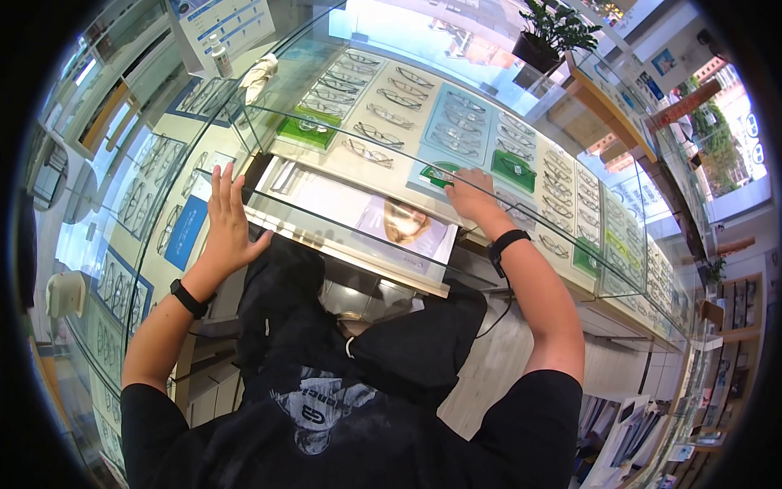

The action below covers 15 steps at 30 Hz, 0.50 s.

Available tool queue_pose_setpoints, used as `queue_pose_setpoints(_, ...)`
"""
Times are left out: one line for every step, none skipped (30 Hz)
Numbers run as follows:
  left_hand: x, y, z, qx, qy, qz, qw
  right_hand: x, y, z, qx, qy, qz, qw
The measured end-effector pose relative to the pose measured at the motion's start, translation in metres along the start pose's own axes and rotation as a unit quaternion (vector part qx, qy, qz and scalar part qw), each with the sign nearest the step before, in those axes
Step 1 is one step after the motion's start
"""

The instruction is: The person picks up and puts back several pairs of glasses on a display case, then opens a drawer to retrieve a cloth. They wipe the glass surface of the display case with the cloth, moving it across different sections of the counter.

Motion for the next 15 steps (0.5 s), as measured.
queue_pose_setpoints(0.0,0.0,0.0,0.0,-0.001,0.0,1.0,0.0,-0.001,0.0,-0.012,0.002,-0.004,1.0)
queue_pose_setpoints(0.0,-0.001,0.0,0.001,-0.001,0.0,1.0,0.0,-0.001,-0.001,-0.024,0.004,-0.008,1.0)
queue_pose_setpoints(0.001,-0.001,0.0,0.001,-0.001,-0.001,1.0,-0.001,-0.001,0.0,-0.024,0.004,-0.008,1.0)
queue_pose_setpoints(0.0,-0.001,-0.001,0.0,-0.002,0.003,1.0,0.0,-0.002,-0.003,-0.018,0.006,-0.013,1.0)
queue_pose_setpoints(0.0,-0.001,0.0,-0.001,-0.003,0.007,1.0,0.0,-0.004,-0.005,-0.012,0.008,-0.018,1.0)
queue_pose_setpoints(0.001,-0.001,0.0,-0.001,-0.003,0.006,1.0,0.0,-0.006,-0.008,-0.011,0.008,-0.018,1.0)
queue_pose_setpoints(0.002,-0.001,0.001,-0.001,-0.003,0.006,1.0,-0.001,-0.01,-0.009,0.008,0.045,-0.021,0.999)
queue_pose_setpoints(0.003,-0.001,0.002,0.0,-0.003,0.005,1.0,-0.001,-0.014,-0.009,0.026,0.082,-0.024,0.996)
queue_pose_setpoints(0.004,0.0,0.003,0.0,-0.002,0.004,1.0,-0.002,-0.021,-0.01,0.026,0.082,-0.025,0.996)
queue_pose_setpoints(0.005,0.0,0.004,-0.003,-0.004,0.006,1.0,0.0,-0.03,-0.01,0.014,0.142,-0.066,0.988)
queue_pose_setpoints(0.005,0.0,0.006,-0.006,-0.005,0.007,1.0,0.002,-0.039,-0.012,0.001,0.201,-0.107,0.974)
queue_pose_setpoints(0.007,0.001,0.007,-0.006,-0.002,0.003,1.0,-0.002,-0.047,-0.013,0.002,0.201,-0.111,0.973)
queue_pose_setpoints(0.009,0.002,0.009,-0.001,-0.008,0.004,1.0,-0.001,-0.054,-0.014,0.043,0.25,-0.135,0.958)
queue_pose_setpoints(0.011,0.003,0.011,0.004,-0.013,0.004,1.0,0.001,-0.063,-0.017,0.084,0.298,-0.16,0.937)
queue_pose_setpoints(0.014,0.004,0.014,-0.001,-0.014,0.009,1.0,0.003,-0.074,-0.028,0.11,0.34,-0.17,0.919)
Point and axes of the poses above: each hand's wrist, its own y-axis towards the middle knuckle, its own z-axis out of the palm, x = y × z, the point moved 6 cm from there along y, towards the middle knuckle, and after that the axes turned 6 degrees about -y, right-handed, at the moved point
